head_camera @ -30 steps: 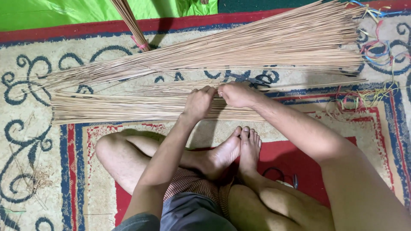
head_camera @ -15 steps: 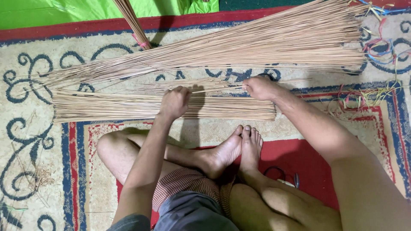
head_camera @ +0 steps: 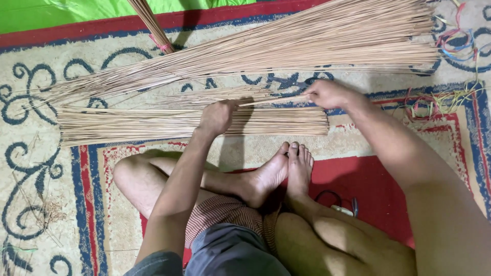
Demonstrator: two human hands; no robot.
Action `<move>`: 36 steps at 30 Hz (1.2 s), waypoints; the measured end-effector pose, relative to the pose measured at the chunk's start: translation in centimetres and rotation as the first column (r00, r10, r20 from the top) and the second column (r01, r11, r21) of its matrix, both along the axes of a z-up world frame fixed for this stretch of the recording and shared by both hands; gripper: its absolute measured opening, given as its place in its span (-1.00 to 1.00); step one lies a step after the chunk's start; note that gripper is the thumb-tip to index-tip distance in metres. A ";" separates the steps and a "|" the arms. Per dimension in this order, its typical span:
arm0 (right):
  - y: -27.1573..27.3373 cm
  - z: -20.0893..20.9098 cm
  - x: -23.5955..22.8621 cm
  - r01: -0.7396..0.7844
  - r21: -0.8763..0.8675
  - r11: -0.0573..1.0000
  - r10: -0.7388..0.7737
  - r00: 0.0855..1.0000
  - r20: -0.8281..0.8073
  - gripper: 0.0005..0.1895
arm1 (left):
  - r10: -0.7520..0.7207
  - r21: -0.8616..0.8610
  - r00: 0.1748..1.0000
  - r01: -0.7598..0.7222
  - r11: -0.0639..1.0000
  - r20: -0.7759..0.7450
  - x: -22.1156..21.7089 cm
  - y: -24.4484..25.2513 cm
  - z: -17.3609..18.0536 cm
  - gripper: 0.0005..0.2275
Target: The person is sitting on the floor, sorting, aligning, and bundling thin bamboo sticks, occasionally using scissors to trim them.
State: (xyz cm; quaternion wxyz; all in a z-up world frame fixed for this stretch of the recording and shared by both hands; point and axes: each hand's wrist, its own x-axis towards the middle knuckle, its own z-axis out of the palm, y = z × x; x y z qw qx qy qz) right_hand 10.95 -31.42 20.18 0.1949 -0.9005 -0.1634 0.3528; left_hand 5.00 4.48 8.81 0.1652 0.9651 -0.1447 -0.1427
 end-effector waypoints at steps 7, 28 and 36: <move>-8.3 -11.6 1.7 0.464 0.204 0.862 -0.418 0.878 -0.234 -0.69 | -0.068 -0.023 0.997 0.069 0.997 0.026 -0.3 -1.5 -2.0 -0.78; -11.7 -21.6 -1.8 0.795 0.199 0.573 -0.751 0.606 -0.261 -0.74 | -0.025 0.006 0.991 0.024 1.000 0.132 -1.7 -3.3 -9.4 -0.94; -11.2 -21.3 -2.2 0.802 0.179 0.570 -0.778 0.597 -0.197 -0.75 | 0.005 -0.010 0.933 -0.001 1.000 0.360 -2.5 -2.5 -10.4 -0.66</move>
